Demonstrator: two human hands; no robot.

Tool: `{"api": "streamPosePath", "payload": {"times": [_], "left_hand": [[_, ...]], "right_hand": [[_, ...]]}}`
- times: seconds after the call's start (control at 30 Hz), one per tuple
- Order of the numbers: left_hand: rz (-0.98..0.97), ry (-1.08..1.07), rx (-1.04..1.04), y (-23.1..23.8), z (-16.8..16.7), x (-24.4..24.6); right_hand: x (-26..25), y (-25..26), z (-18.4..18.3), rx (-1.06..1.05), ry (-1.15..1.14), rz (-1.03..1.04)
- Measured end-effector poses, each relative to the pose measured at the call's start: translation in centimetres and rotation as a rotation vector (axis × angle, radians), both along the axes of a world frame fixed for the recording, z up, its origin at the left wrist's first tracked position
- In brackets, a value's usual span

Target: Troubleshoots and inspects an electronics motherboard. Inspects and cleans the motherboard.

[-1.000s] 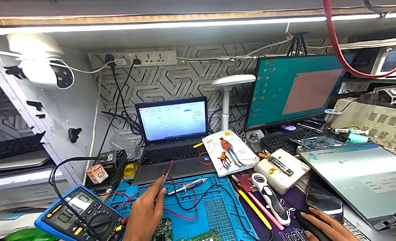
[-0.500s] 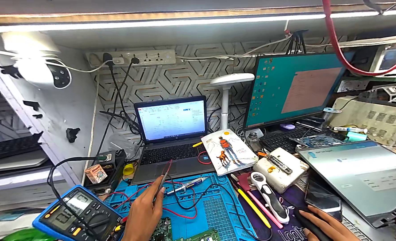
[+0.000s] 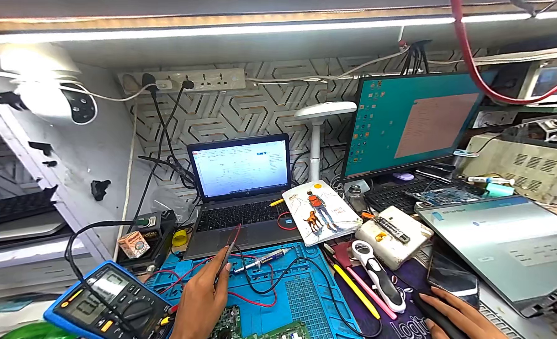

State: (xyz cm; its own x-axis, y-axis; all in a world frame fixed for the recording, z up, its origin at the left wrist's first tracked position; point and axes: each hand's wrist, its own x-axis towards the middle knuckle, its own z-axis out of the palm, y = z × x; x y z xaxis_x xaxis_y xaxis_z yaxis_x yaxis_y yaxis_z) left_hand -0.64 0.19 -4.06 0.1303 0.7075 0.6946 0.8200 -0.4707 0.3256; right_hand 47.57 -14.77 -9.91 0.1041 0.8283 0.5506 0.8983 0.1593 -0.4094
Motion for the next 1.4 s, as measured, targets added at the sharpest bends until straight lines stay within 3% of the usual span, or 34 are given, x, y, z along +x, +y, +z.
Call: {"api": "streamPosePath", "payload": {"times": [1.4], "left_hand": [[-0.011, -0.005, -0.018, -0.01, -0.04, 0.02]], "right_hand": [[-0.1, -0.15, -0.16, 0.026, 0.018, -0.003]]}}
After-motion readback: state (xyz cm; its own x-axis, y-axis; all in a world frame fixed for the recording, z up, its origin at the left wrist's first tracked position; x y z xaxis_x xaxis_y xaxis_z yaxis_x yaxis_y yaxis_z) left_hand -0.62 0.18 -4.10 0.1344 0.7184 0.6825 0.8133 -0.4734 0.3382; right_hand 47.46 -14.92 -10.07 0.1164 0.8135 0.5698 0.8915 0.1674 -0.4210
